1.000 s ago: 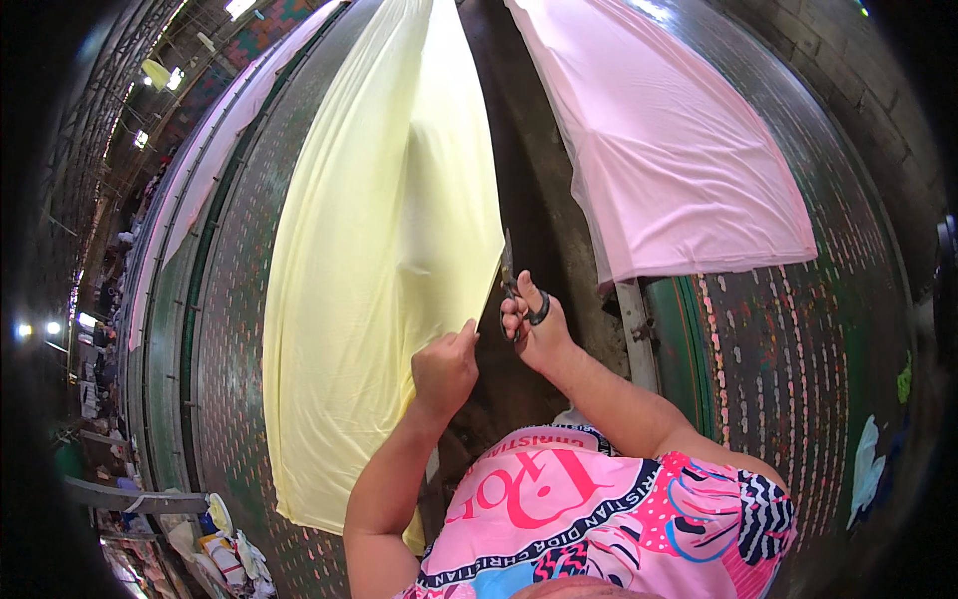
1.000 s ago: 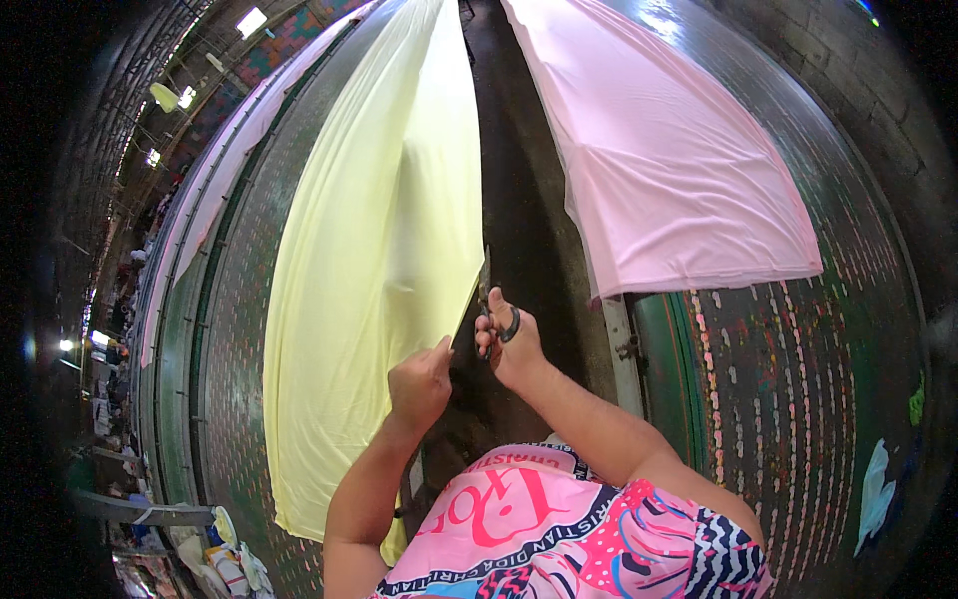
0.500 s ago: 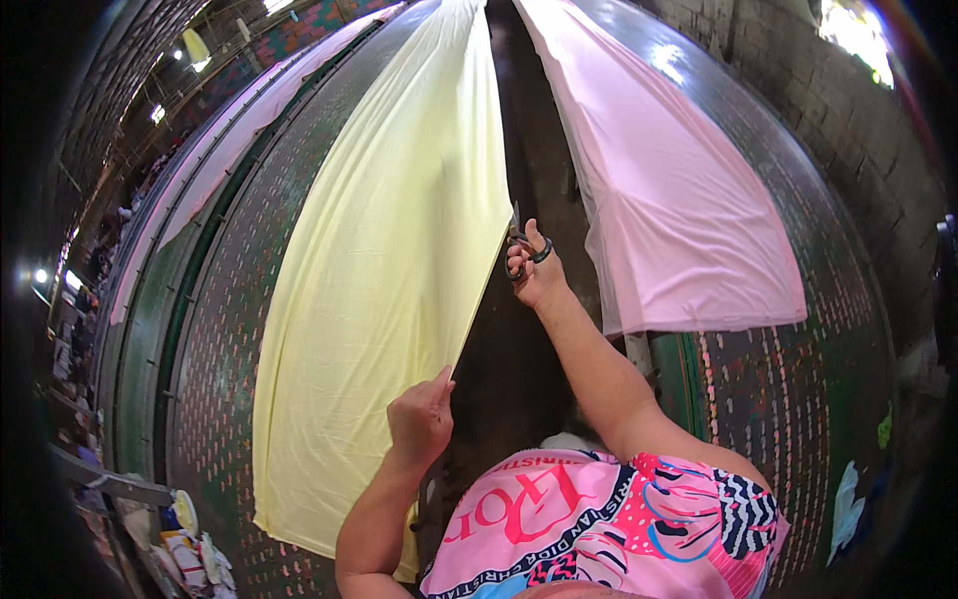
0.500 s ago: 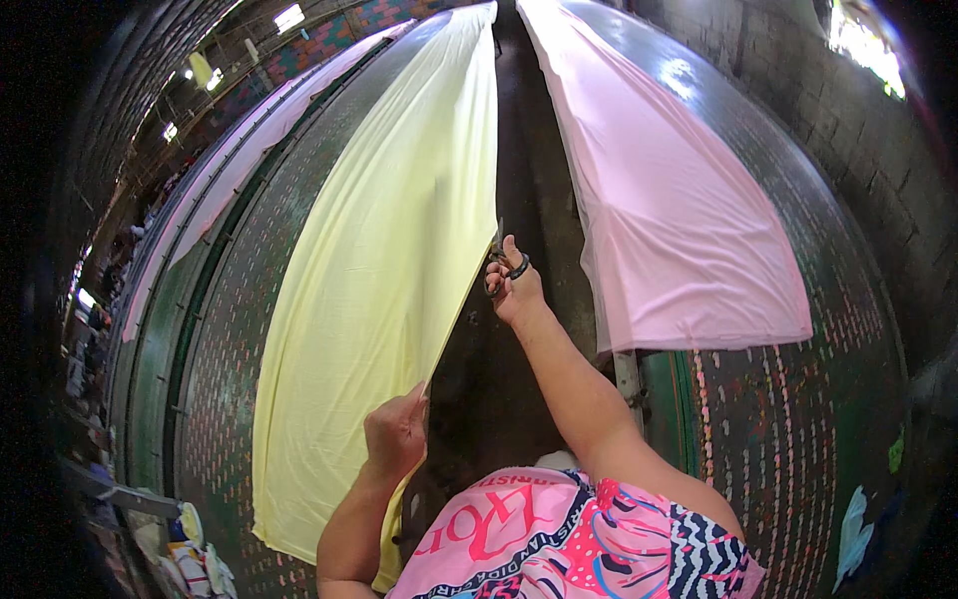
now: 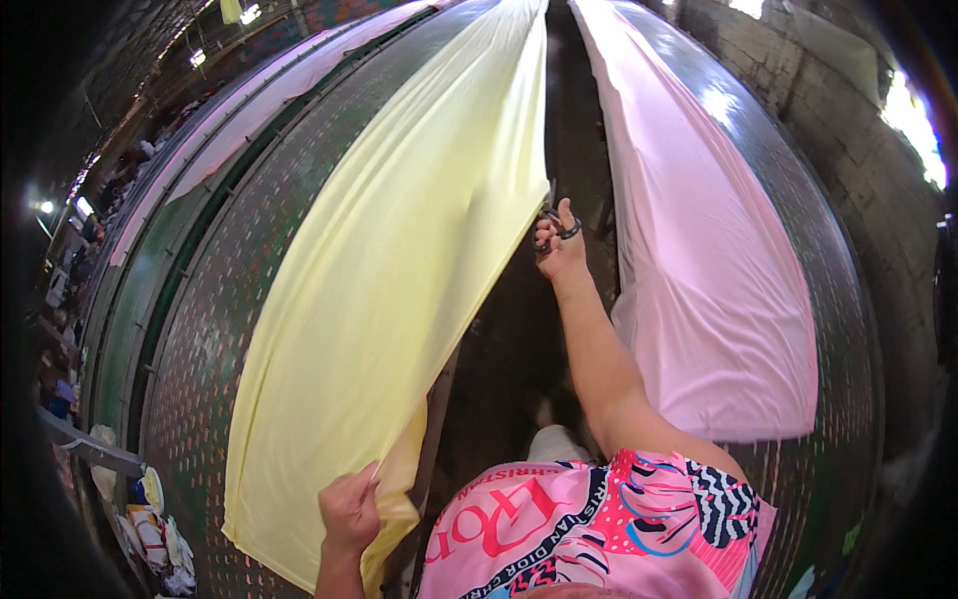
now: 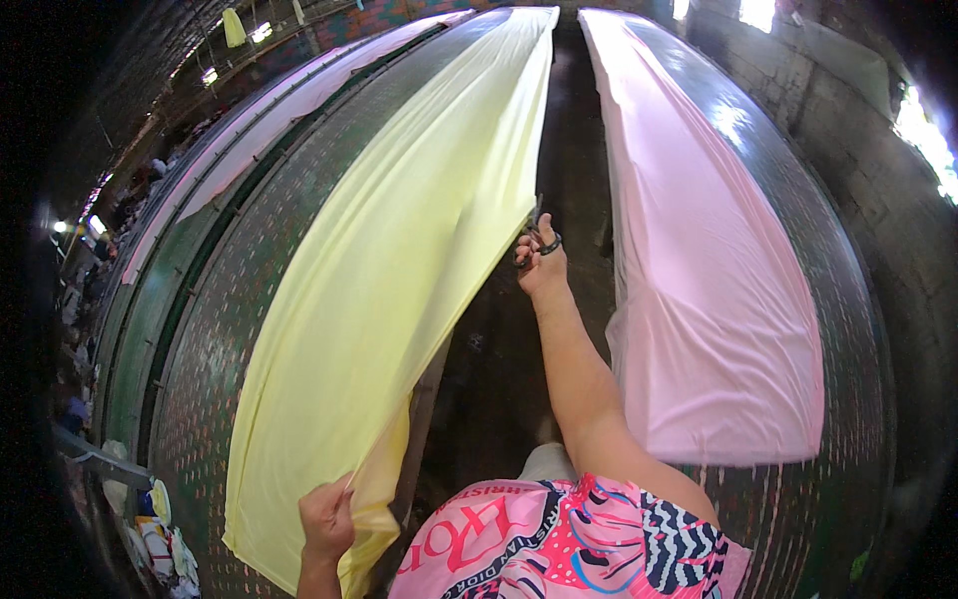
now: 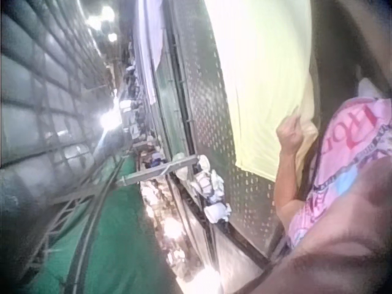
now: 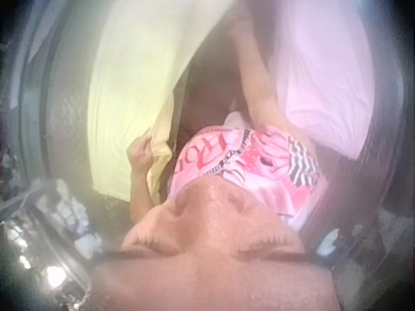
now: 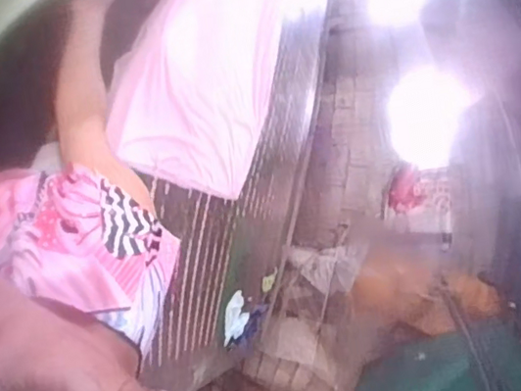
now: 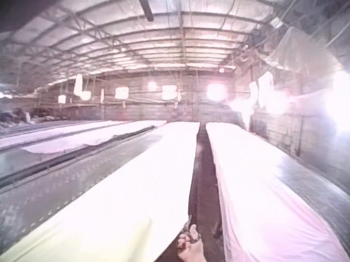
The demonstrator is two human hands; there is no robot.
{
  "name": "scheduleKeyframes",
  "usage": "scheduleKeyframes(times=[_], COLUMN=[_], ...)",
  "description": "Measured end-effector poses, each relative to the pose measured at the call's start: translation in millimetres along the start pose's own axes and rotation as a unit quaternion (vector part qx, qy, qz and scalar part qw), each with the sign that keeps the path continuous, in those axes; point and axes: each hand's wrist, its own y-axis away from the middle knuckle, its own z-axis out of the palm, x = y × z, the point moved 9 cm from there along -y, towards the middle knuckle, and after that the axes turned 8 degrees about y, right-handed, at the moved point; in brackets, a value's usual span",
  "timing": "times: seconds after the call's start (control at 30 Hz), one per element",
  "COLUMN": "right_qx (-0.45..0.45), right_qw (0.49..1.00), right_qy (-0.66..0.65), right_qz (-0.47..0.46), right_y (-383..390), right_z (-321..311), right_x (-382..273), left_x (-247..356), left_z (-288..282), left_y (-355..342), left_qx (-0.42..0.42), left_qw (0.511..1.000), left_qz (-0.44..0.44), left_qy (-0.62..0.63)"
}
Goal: The person lays out a yellow fabric on a perforated metal table and uses shears to cut it into a long strip. Then the person repeats the same cutting process on a pink fabric placed on the same table.
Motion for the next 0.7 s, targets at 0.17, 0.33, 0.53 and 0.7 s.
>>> scheduleKeyframes(times=[0.17,0.33,0.53,0.7], right_qx=[-0.033,-0.100,-0.092,-0.068], right_qw=[0.995,0.980,0.971,0.971], right_qy=[0.060,0.165,0.203,0.221], right_qz=[0.066,0.049,0.090,0.057], right_y=[-68,-47,-33,-41], right_z=[24,64,69,61], right_x=[9,44,70,54], left_x=[-8,-66,-167,-147], left_z=[-10,-30,11,68], left_y=[-19,-24,-22,-160], left_qx=[0.075,0.166,-0.048,0.006], left_qw=[0.988,0.947,0.890,0.964], left_qz=[-0.125,-0.261,-0.393,-0.188], left_qy=[-0.043,-0.090,-0.226,-0.188])
